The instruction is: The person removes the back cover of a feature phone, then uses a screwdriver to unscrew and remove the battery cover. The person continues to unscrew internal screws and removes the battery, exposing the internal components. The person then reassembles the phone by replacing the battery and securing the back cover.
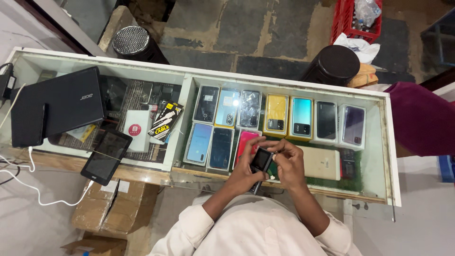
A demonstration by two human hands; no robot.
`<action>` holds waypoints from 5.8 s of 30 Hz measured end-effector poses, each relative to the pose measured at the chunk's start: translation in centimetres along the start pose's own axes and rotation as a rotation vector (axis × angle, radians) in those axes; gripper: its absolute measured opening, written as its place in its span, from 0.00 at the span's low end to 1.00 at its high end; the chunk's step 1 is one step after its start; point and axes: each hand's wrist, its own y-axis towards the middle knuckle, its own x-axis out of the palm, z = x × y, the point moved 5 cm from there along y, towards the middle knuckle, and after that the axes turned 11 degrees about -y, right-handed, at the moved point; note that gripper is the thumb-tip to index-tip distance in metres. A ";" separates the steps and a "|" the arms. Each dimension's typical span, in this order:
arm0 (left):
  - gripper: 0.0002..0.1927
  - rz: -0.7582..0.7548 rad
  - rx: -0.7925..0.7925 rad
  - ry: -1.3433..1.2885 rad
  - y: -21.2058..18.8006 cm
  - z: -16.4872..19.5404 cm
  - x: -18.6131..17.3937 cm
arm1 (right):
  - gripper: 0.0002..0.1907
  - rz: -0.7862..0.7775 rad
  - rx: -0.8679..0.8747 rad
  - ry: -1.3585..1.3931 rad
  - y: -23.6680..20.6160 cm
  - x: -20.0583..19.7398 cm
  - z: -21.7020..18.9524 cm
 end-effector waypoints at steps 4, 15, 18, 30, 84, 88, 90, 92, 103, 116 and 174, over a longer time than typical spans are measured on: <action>0.55 0.030 -0.034 0.094 -0.1 0.0 -0.1 | 0.08 0.004 -0.077 -0.174 -0.3 0.3 -0.9; 0.58 -0.032 0.028 0.056 -0.8 0.1 -0.4 | 0.08 -0.190 0.220 0.328 -0.3 -0.3 0.7; 0.58 -0.023 -0.007 0.067 -0.9 0.2 -0.5 | 0.08 -0.178 0.146 0.320 -0.4 0.0 0.8; 0.56 0.004 0.162 0.105 -1.6 2.0 -0.9 | 0.09 -0.089 0.086 0.079 -0.9 0.8 0.4; 0.60 -0.293 -0.055 0.134 -0.9 1.8 0.2 | 0.23 -0.213 0.114 0.147 -3.9 0.9 -3.0; 0.44 -0.085 -0.079 0.242 -0.6 1.0 -1.0 | 0.21 -0.068 0.012 0.050 -3.8 0.3 -3.3; 0.32 0.004 0.131 0.424 -0.3 1.7 -1.2 | 0.22 -0.009 -0.048 0.020 -3.7 0.1 -3.7; 0.26 0.092 0.075 0.431 -0.4 1.3 -1.5 | 0.24 0.029 -0.109 0.002 -3.7 0.1 -4.2; 0.22 0.094 0.287 0.526 -1.0 3.0 -1.5 | 0.33 0.004 0.052 0.210 -4.3 0.4 -2.6; 0.23 0.018 0.349 0.553 -1.0 3.3 -2.3 | 0.22 -0.089 0.216 0.451 -4.8 0.7 -3.6; 0.32 -0.126 0.386 0.604 -0.6 5.5 -0.2 | 0.26 -0.025 0.140 0.478 -3.4 -0.2 -0.2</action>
